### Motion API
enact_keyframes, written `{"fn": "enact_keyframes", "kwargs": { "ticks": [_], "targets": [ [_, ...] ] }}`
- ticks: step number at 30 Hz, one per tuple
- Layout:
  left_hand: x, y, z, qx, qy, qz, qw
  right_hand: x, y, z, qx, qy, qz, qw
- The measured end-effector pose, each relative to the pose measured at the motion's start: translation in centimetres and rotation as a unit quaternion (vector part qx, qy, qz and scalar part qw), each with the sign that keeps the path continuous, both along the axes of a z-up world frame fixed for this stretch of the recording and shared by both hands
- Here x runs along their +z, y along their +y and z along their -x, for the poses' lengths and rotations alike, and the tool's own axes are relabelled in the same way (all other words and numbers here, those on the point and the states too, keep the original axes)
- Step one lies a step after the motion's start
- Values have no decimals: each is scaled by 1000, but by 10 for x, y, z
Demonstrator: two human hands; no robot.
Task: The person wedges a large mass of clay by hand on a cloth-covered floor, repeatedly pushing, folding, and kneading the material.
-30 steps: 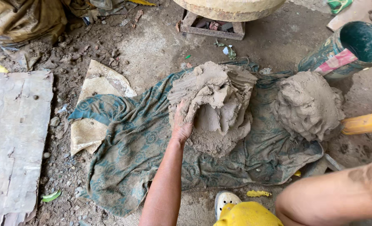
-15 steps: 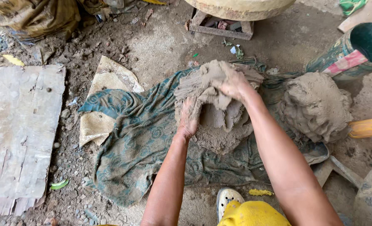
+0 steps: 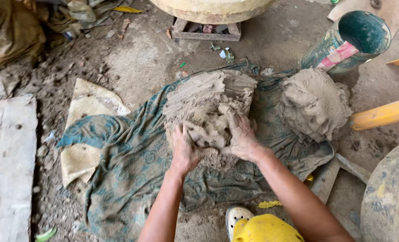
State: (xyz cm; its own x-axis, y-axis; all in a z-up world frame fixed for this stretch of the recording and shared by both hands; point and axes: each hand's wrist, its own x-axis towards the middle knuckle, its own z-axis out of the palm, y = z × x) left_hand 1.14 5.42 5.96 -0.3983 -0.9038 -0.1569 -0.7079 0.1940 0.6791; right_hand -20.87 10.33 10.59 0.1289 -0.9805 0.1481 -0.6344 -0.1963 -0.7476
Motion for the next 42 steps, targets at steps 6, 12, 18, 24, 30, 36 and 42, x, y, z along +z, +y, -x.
{"fn": "enact_keyframes", "kwargs": {
  "ticks": [6, 12, 18, 24, 30, 36, 42],
  "targets": [
    [-11, -30, 23, 25, -67, 35, 997, -46, -26, 22, -97, 170, 58, 979],
    [-16, -76, 32, 111, 31, -101, 988, -79, -77, 22, -193, 130, -108, 966],
    [-32, -76, 30, 123, 113, 127, 978, -73, -82, 17, -223, 94, -171, 955],
    [-16, -65, 28, 98, 62, 55, 992, -81, -47, 17, -167, 117, -14, 979],
    [20, -68, 20, 6, 168, 86, 982, -97, -93, 30, -230, 77, -103, 965],
    [15, -70, 39, 149, 9, -18, 989, -75, -96, 26, -249, 70, -72, 963],
    [-74, -89, 36, 165, -3, 54, 985, -46, -15, -24, -267, 72, 257, 926]
  ]
}}
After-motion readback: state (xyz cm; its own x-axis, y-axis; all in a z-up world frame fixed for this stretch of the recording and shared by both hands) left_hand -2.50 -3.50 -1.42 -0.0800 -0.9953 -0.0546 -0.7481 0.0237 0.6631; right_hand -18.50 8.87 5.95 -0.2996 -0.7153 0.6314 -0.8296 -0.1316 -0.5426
